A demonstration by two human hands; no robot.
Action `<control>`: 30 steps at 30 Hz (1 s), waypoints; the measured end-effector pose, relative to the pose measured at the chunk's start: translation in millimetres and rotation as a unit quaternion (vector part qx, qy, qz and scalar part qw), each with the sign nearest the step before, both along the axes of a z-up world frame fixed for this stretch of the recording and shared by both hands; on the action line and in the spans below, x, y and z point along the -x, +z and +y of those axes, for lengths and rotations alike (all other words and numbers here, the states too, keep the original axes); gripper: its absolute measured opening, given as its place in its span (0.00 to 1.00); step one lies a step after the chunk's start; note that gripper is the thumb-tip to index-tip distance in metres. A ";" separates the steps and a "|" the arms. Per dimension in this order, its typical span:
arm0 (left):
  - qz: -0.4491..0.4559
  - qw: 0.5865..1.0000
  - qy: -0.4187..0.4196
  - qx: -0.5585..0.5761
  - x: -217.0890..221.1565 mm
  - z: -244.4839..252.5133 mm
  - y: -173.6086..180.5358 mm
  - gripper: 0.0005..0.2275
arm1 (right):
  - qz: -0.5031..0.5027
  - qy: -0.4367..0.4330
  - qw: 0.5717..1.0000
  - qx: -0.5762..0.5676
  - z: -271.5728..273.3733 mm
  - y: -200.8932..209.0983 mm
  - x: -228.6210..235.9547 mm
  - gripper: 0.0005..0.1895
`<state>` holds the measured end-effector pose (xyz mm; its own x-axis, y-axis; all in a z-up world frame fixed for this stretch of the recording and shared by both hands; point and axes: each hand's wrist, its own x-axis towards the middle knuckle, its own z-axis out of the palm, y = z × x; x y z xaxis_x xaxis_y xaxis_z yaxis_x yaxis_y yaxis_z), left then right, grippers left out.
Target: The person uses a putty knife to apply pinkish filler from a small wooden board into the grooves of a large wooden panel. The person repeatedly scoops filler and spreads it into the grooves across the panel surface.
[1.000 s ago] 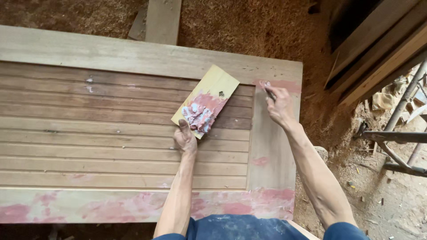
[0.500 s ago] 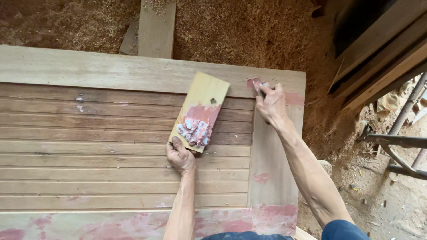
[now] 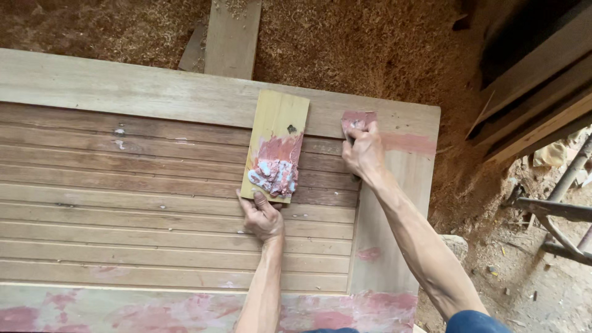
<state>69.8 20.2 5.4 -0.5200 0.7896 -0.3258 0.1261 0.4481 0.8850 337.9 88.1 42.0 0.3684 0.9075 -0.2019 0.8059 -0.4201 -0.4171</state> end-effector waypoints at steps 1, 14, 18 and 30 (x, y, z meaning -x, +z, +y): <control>0.027 1.000 -0.012 -0.009 -0.9 0.4 0.4 0.34 | 0.007 -0.017 1.000 0.011 3.8 2.3 -0.3 0.19; 0.167 0.982 -0.061 -0.066 0.4 -2.9 -9.4 0.32 | 0.022 -0.051 0.996 0.066 -17.9 34.2 -39.0 0.18; 0.225 0.969 -0.078 -0.071 -1.0 0.1 -4.8 0.31 | 0.001 -0.072 0.997 -0.024 -31.7 37.2 -62.0 0.20; 0.208 0.972 -0.070 -0.080 -1.5 1.6 1.6 0.30 | -0.005 -0.025 0.998 0.053 -61.2 46.2 -69.4 0.19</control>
